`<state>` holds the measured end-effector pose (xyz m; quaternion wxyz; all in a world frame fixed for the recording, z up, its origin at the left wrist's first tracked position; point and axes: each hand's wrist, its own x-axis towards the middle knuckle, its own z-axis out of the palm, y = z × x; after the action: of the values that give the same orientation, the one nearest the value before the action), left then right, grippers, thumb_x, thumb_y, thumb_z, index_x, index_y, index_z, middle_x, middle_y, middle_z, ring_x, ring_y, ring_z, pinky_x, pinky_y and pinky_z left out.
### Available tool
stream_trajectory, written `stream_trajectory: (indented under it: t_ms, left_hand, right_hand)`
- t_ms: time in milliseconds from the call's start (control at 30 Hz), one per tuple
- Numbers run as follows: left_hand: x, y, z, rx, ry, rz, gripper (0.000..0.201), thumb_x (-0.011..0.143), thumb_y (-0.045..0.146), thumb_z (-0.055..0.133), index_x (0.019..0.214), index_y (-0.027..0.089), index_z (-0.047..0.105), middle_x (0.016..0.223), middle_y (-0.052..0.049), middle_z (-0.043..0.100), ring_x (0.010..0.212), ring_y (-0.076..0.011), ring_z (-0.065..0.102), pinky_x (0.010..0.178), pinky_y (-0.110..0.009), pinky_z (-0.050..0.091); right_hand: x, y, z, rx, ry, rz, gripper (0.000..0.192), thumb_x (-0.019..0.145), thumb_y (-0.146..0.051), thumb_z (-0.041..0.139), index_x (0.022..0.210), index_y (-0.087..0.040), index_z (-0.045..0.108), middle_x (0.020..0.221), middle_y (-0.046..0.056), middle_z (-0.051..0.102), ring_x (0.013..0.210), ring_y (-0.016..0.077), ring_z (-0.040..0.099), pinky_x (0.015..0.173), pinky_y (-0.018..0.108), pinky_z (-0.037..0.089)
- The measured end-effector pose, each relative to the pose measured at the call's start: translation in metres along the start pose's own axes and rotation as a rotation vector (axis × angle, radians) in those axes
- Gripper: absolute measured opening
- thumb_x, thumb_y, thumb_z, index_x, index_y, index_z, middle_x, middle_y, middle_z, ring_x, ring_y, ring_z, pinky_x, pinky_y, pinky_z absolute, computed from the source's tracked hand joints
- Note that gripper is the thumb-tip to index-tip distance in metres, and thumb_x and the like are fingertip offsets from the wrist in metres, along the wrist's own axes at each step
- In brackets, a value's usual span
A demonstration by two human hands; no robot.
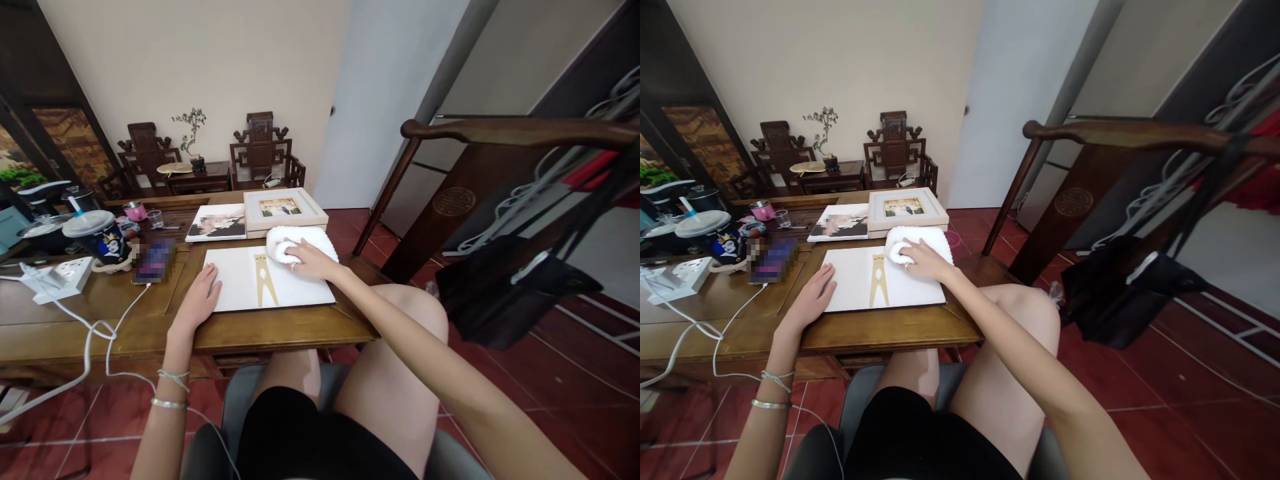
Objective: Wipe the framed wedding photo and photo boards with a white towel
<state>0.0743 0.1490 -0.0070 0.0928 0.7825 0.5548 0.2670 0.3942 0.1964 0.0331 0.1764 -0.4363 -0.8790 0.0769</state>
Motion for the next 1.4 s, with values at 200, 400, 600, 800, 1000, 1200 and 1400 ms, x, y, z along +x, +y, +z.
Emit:
stream_trajectory:
  t_ms: [200, 400, 600, 800, 1000, 1200, 1400]
  left_hand:
    - [0.000, 0.002, -0.001, 0.005, -0.003, -0.007, 0.056, 0.093, 0.039, 0.035, 0.137, 0.008, 0.051, 0.152, -0.017, 0.042, 0.144, -0.0262, 0.035, 0.121, -0.043, 0.024]
    - [-0.003, 0.004, 0.000, -0.010, 0.002, -0.004, 0.054, 0.094, 0.038, 0.035, 0.137, 0.010, 0.051, 0.152, -0.016, 0.041, 0.144, -0.0271, 0.034, 0.121, -0.046, 0.024]
    - [-0.002, 0.004, 0.001, -0.013, 0.010, -0.009, 0.053, 0.094, 0.038, 0.036, 0.137, 0.011, 0.051, 0.152, -0.015, 0.043, 0.144, -0.0271, 0.034, 0.121, -0.046, 0.024]
    - [-0.001, 0.003, 0.000, -0.010, -0.008, -0.008, 0.056, 0.093, 0.038, 0.036, 0.137, 0.006, 0.050, 0.152, -0.019, 0.041, 0.144, -0.0282, 0.034, 0.121, -0.046, 0.024]
    - [0.000, 0.000, 0.000, -0.005, -0.001, 0.004, 0.054, 0.094, 0.039, 0.036, 0.136, 0.009, 0.051, 0.152, -0.018, 0.042, 0.144, -0.0281, 0.035, 0.120, -0.047, 0.025]
    - [-0.001, 0.001, 0.001, -0.002, 0.003, -0.001, 0.056, 0.093, 0.040, 0.035, 0.137, 0.007, 0.050, 0.152, -0.019, 0.041, 0.144, -0.0275, 0.033, 0.120, -0.045, 0.024]
    - [-0.001, 0.003, 0.000, -0.018, 0.006, -0.001, 0.053, 0.093, 0.037, 0.037, 0.136, 0.010, 0.051, 0.152, -0.016, 0.042, 0.144, -0.0283, 0.034, 0.120, -0.047, 0.024]
  right_hand:
    - [-0.041, -0.027, -0.004, -0.045, -0.078, -0.075, 0.022, 0.081, -0.010, 0.047, 0.096, -0.017, 0.062, 0.142, 0.017, 0.054, 0.144, 0.0308, 0.031, 0.116, 0.058, 0.021]
    - [-0.101, -0.068, -0.034, 0.007, -0.194, -0.110, 0.029, 0.067, -0.002, 0.045, 0.082, -0.020, 0.061, 0.143, 0.012, 0.054, 0.143, 0.0298, 0.035, 0.116, 0.050, 0.028]
    - [-0.097, -0.065, -0.038, 0.088, -0.207, -0.006, 0.025, 0.072, -0.009, 0.048, 0.087, -0.023, 0.063, 0.121, 0.008, 0.067, 0.133, 0.0344, 0.046, 0.104, 0.048, 0.040]
    - [-0.034, -0.025, -0.016, 0.067, -0.083, -0.020, 0.013, 0.087, -0.027, 0.051, 0.078, -0.022, 0.060, 0.066, 0.002, 0.060, 0.092, 0.0285, 0.064, 0.105, 0.048, 0.036]
    - [0.005, -0.003, -0.005, 0.068, 0.013, 0.024, 0.014, 0.087, -0.028, 0.052, 0.079, -0.021, 0.061, 0.069, 0.002, 0.062, 0.081, 0.0245, 0.060, 0.102, 0.045, 0.036]
    - [-0.024, -0.019, -0.005, 0.018, -0.018, -0.010, 0.015, 0.088, -0.028, 0.050, 0.082, -0.020, 0.062, 0.083, 0.007, 0.068, 0.096, 0.0294, 0.061, 0.104, 0.049, 0.035]
    - [-0.092, -0.054, -0.024, 0.104, -0.139, -0.033, 0.010, 0.084, -0.022, 0.051, 0.078, -0.022, 0.059, 0.127, 0.010, 0.064, 0.136, 0.0343, 0.042, 0.107, 0.047, 0.036]
